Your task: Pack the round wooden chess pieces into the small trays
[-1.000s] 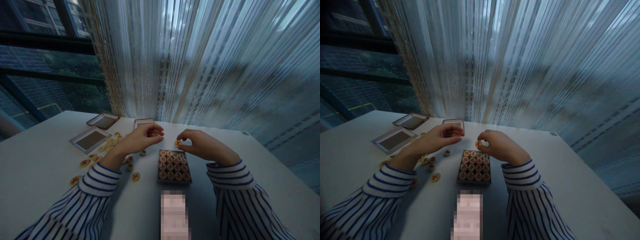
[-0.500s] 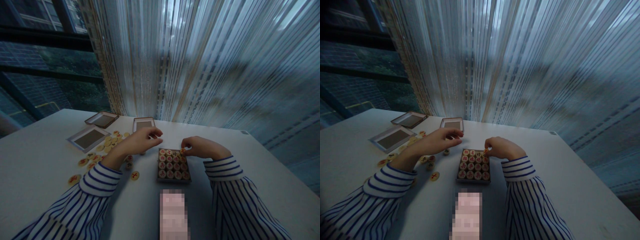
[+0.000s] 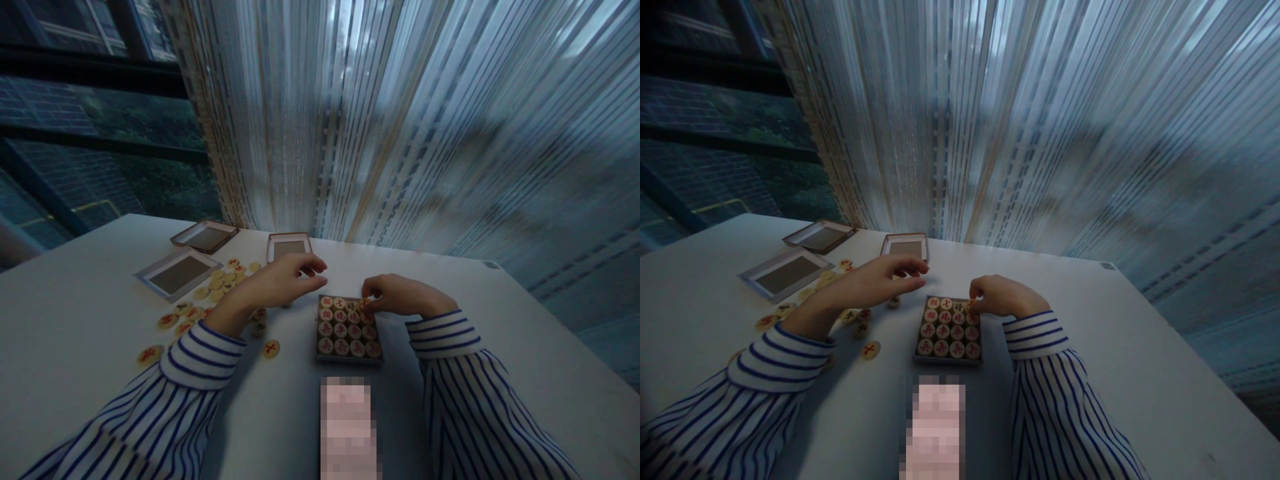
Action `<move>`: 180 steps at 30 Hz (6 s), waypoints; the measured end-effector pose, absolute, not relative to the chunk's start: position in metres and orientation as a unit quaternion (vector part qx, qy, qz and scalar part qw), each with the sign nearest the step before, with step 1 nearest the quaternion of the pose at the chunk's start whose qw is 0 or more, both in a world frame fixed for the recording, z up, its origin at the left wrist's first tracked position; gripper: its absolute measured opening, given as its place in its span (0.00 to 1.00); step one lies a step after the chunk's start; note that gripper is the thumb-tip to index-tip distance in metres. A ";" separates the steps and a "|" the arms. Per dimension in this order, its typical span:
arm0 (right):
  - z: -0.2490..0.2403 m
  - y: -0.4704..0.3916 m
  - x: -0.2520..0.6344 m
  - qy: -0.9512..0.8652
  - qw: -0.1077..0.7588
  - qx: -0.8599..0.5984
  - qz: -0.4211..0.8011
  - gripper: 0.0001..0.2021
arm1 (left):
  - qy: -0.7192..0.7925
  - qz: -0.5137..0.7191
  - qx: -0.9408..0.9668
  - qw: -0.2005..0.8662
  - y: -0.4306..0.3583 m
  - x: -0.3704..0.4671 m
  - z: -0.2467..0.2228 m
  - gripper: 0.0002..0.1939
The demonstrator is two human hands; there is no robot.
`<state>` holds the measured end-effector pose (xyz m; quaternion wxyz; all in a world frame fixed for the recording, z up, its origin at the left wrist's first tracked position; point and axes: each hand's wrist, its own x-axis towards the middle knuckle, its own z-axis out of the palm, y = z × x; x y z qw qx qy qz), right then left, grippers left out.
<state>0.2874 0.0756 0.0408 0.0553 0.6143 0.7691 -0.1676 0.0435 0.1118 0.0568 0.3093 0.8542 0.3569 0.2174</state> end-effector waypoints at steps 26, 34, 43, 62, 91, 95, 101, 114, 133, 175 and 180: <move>0.043 0.076 0.287 0.788 0.051 0.592 -0.163 0.11 | 0.356 0.207 0.859 0.306 0.113 0.042 0.056 0.19; 0.042 0.076 0.285 0.797 0.061 0.581 -0.152 0.11 | 0.355 0.198 0.865 0.295 0.113 0.042 0.058 0.20; 0.041 0.076 0.285 0.792 0.061 0.585 -0.162 0.11 | 0.353 0.196 0.866 0.294 0.112 0.042 0.059 0.20; 0.082 0.054 0.271 0.791 -0.119 0.600 0.036 0.10 | 0.371 0.259 0.869 0.202 0.110 0.039 0.070 0.09; 0.094 0.018 0.201 0.862 -0.244 0.437 0.082 0.07 | 0.612 0.397 0.675 0.106 0.021 -0.138 0.024 0.18; 0.088 0.021 0.189 0.870 -0.254 0.416 0.076 0.07 | 0.621 0.384 0.675 0.106 0.018 -0.155 0.011 0.16; 0.082 0.029 0.166 0.886 -0.210 0.412 0.047 0.08 | 0.628 0.356 0.682 0.118 0.020 -0.168 0.000 0.16; 0.075 0.036 0.125 0.900 -0.136 0.413 -0.007 0.11 | 0.645 0.241 0.712 0.138 0.061 -0.160 -0.007 0.16; 0.045 0.056 0.103 0.907 -0.128 0.397 -0.061 0.11 | 0.627 0.275 0.709 0.168 0.073 -0.164 -0.022 0.18; 0.041 -0.006 0.139 0.617 -0.447 0.308 -0.570 0.07 | 0.234 0.514 0.819 -0.105 0.005 -0.042 0.034 0.15; 0.046 -0.009 0.146 0.588 -0.469 0.299 -0.587 0.07 | 0.250 0.508 0.821 0.075 0.002 -0.036 0.037 0.13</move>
